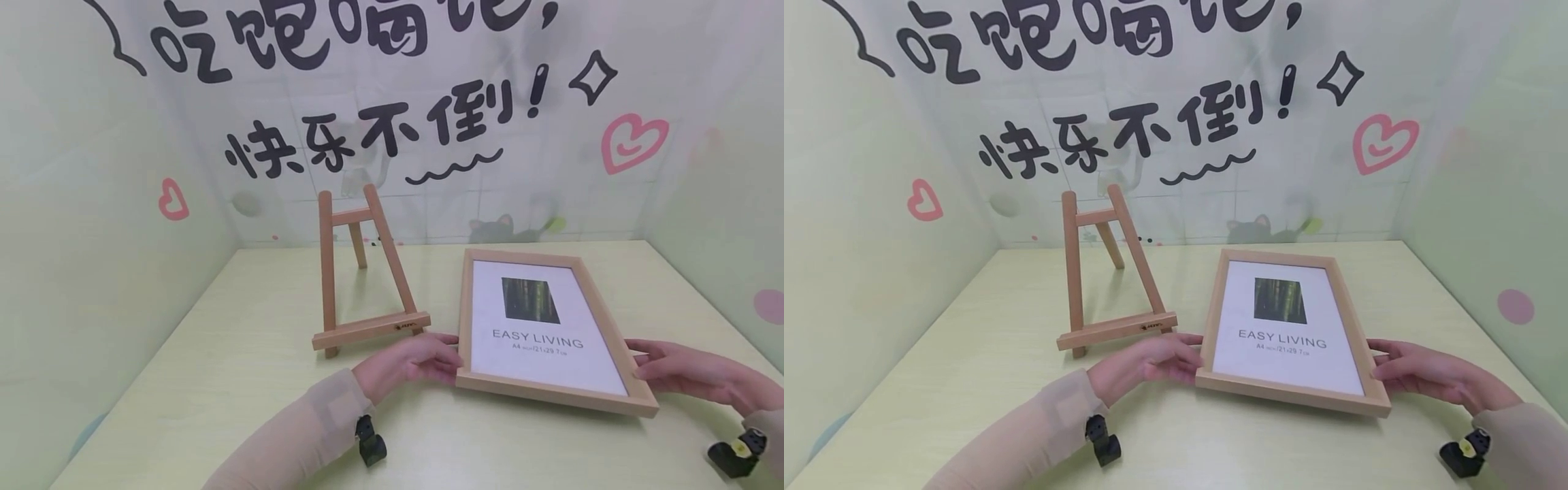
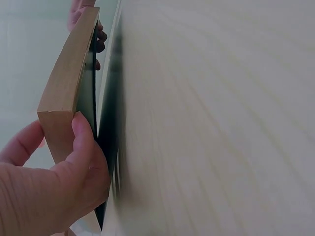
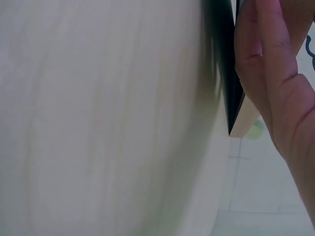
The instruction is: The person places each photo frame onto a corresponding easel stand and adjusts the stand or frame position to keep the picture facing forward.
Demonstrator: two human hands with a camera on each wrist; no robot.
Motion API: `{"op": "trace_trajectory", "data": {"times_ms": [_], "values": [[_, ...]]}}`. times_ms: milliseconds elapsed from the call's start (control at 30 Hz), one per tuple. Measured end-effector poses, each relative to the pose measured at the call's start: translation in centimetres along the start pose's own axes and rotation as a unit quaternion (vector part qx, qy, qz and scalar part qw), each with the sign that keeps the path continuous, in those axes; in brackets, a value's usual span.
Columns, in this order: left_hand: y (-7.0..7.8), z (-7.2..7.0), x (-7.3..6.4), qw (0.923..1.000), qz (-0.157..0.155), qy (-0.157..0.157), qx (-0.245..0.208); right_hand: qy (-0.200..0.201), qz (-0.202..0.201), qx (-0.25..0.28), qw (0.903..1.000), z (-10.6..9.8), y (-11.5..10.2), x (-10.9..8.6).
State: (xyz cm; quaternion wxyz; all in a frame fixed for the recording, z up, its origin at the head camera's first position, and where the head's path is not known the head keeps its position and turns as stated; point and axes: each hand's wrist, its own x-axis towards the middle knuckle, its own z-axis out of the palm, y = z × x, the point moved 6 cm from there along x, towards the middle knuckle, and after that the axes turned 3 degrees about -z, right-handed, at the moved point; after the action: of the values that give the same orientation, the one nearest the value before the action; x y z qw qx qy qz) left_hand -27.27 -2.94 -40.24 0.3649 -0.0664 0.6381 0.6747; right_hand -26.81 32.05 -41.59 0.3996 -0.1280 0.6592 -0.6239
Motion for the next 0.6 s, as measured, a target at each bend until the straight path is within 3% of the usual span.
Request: {"op": "trace_trajectory", "data": {"times_ms": [600], "values": [[-0.11,-0.11,0.09,0.9999,-0.007,-0.009,-0.012,-0.001,0.003,-0.011,0.9999,-0.33,0.54,0.22]]}}
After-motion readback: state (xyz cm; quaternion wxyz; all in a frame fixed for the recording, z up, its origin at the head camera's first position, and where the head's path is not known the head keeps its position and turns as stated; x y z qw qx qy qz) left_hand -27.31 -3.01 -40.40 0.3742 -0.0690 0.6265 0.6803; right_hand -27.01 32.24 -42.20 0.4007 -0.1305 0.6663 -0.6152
